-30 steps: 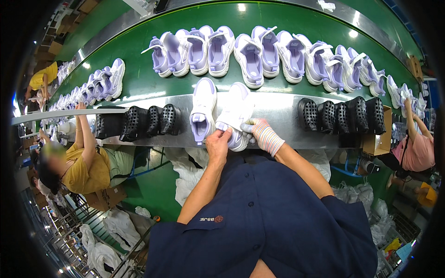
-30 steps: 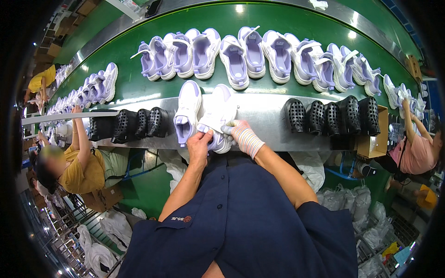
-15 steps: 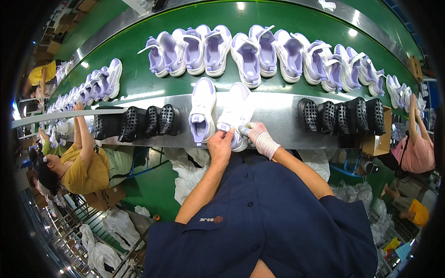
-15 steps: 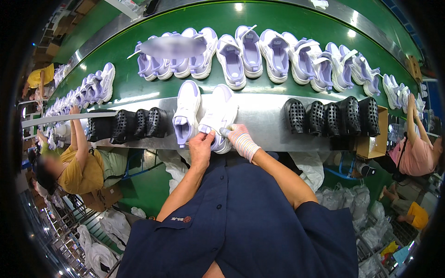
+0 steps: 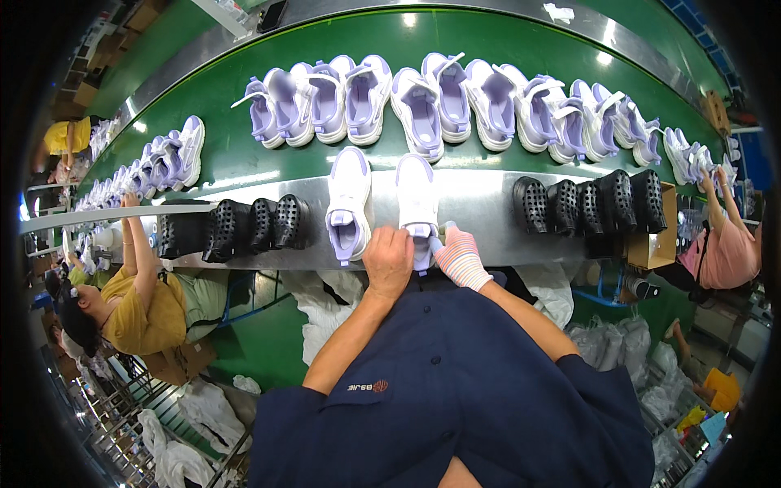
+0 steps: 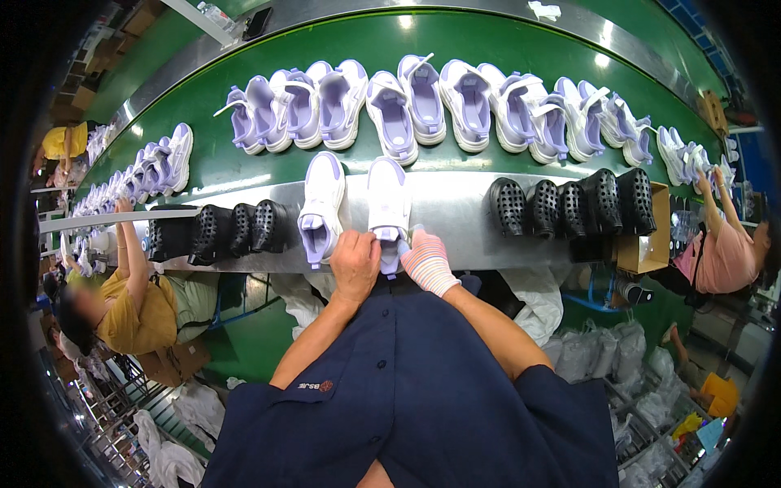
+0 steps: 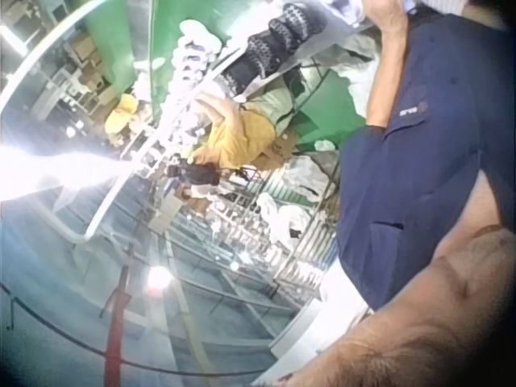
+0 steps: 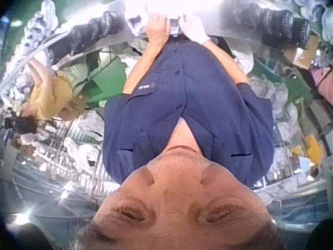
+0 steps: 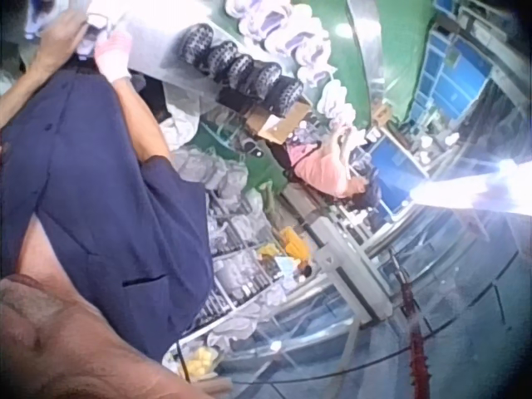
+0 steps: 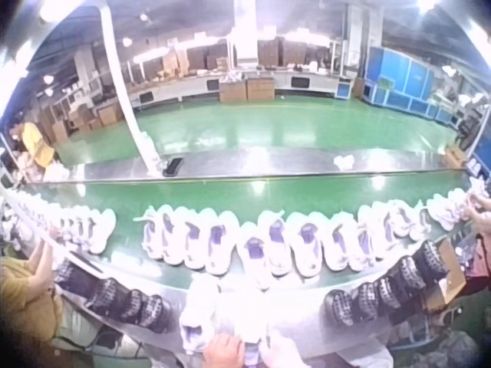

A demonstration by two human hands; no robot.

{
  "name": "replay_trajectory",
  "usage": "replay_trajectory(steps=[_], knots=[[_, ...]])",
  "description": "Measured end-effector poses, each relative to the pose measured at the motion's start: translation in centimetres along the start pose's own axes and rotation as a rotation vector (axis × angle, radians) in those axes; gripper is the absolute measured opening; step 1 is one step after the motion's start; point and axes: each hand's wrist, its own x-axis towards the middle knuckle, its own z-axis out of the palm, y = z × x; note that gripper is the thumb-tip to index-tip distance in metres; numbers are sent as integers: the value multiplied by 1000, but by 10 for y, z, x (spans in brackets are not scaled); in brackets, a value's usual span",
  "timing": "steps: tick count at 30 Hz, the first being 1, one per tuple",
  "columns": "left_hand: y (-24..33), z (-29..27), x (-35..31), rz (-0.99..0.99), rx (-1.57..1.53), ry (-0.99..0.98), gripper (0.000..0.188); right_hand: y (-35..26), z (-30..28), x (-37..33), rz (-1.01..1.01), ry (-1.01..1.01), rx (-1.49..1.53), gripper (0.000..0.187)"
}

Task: The person assembles shoes on a conveyor belt by picking up a white shoe upper, inserting a black sole component into it, and placing the assembled unit back onto the belt.

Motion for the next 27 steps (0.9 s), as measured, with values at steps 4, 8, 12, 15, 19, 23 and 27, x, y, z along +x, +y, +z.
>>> replay_trajectory(steps=[4,8,12,15,19,23,27], knots=[[-3,0,-11,-29,-80,-25,19,-10,-1,-5,9,-23,-88,28],[11,-57,-8,-42,-15,-61,22,-18,-17,-6,-21,-106,-289,26],[-17,-80,-21,-56,225,-82,27,-13,-8,-1,-12,-65,-311,26],[-42,-61,-36,-41,124,-229,35,-24,-4,3,-24,-17,-273,24],[-22,-47,-29,-131,-142,-358,49,-35,-5,13,-103,-163,-362,26],[-9,-36,-17,-220,28,-705,45,-2,-12,39,-294,-220,-168,44],[3,-63,11,-172,55,-580,27,1,-81,105,-375,516,-117,46]])
